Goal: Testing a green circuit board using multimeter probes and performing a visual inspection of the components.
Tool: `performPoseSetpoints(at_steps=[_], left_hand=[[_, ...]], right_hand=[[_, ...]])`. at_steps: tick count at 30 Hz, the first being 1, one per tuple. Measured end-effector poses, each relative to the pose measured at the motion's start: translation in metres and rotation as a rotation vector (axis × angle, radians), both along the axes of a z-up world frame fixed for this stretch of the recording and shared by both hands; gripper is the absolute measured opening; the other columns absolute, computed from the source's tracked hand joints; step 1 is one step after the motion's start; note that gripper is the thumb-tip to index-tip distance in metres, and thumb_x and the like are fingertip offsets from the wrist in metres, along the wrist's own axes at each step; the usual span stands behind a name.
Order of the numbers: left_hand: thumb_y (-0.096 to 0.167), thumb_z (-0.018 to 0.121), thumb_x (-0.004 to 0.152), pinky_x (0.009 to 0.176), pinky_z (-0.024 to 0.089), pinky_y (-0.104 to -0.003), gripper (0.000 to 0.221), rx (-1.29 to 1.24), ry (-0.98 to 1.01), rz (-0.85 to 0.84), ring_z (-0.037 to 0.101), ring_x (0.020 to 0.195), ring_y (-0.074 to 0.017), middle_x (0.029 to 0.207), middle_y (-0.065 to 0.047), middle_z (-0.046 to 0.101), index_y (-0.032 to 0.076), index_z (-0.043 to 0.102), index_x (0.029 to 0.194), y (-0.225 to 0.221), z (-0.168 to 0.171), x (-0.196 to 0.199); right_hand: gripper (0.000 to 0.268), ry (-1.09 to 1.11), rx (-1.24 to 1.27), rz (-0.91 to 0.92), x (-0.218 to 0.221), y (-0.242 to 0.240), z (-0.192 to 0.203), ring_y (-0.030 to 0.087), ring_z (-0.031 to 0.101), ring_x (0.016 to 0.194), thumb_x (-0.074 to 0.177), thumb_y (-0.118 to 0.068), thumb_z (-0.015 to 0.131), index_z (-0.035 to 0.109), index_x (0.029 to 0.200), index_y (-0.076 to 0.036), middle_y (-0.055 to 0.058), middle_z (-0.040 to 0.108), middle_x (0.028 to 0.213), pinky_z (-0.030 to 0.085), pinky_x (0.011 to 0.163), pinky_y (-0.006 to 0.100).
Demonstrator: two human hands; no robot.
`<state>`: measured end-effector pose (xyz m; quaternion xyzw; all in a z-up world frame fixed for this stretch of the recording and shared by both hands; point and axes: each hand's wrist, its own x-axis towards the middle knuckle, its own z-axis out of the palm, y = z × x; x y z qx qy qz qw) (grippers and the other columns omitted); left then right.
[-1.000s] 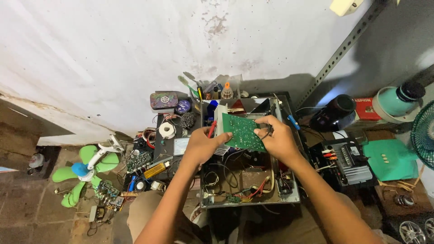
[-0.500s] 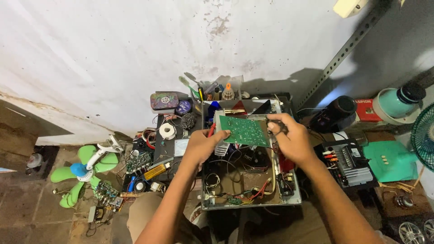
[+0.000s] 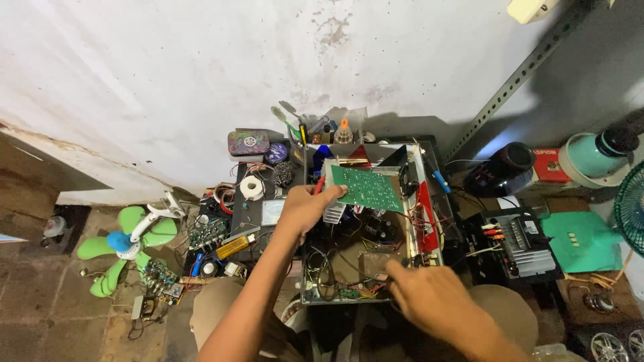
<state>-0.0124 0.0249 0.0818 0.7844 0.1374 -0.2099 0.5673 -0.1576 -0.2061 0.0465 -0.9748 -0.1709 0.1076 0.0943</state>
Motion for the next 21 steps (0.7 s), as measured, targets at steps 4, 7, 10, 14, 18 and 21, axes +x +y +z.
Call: performPoseSetpoints(at_steps=[4,7,10,14,18,21], left_hand=[[0.045,0.078,0.075,0.057,0.044,-0.027,0.049,0.019,-0.011,0.003,0.050,0.056,-0.0158,0.068,-0.008,0.062,-0.004,0.072,0.081,-0.002,-0.006,0.002],[0.044,0.076,0.075,0.061,0.047,-0.028,0.051,0.044,0.002,-0.001,0.054,0.060,-0.0163,0.072,-0.009,0.066,-0.005,0.075,0.087,-0.002,-0.006,0.000],[0.043,0.078,0.075,0.058,0.046,-0.028,0.047,0.028,-0.018,0.008,0.051,0.056,-0.0164,0.068,-0.008,0.063,-0.003,0.072,0.079,-0.001,-0.009,0.002],[0.047,0.078,0.073,0.067,0.049,-0.035,0.057,0.021,0.027,0.011,0.059,0.078,-0.0234,0.089,-0.014,0.067,-0.001,0.071,0.103,0.000,-0.033,0.010],[0.049,0.078,0.070,0.082,0.052,-0.042,0.076,-0.007,0.055,0.008,0.066,0.104,-0.0302,0.109,-0.019,0.070,-0.001,0.071,0.127,0.001,-0.026,0.004],[0.048,0.077,0.072,0.090,0.052,-0.045,0.079,0.012,0.065,-0.032,0.067,0.112,-0.0348,0.118,-0.022,0.070,-0.002,0.069,0.131,0.002,-0.011,-0.002]], right_hand=[[0.013,-0.129,0.072,0.104,0.005,0.007,0.002,0.028,0.062,0.042,0.095,-0.024,0.062,0.054,0.096,-0.014,0.006,0.068,0.057,0.048,0.044,0.043],[0.017,-0.109,-0.011,0.116,0.015,0.000,0.003,0.036,0.067,0.052,0.089,-0.022,0.061,0.057,0.101,-0.010,0.012,0.070,0.063,0.052,0.049,0.049],[0.043,0.124,0.000,0.052,0.031,-0.002,0.033,0.033,0.076,0.075,0.082,-0.011,0.061,0.055,0.124,-0.014,0.007,0.079,0.090,0.060,0.067,0.047],[0.048,-0.095,0.175,-0.169,0.063,-0.017,0.041,0.024,0.064,0.082,0.085,-0.010,0.067,0.062,0.132,-0.014,0.012,0.072,0.121,0.056,0.068,0.037],[0.097,0.014,0.285,-0.141,0.093,-0.018,0.048,0.042,0.043,0.144,0.072,-0.021,0.090,0.041,0.155,-0.017,0.018,0.041,0.156,0.041,0.114,0.055],[0.112,0.179,0.456,-0.148,0.110,-0.017,0.058,0.049,0.031,0.149,0.069,-0.022,0.094,0.030,0.160,-0.009,0.027,0.029,0.162,0.031,0.120,0.062]])
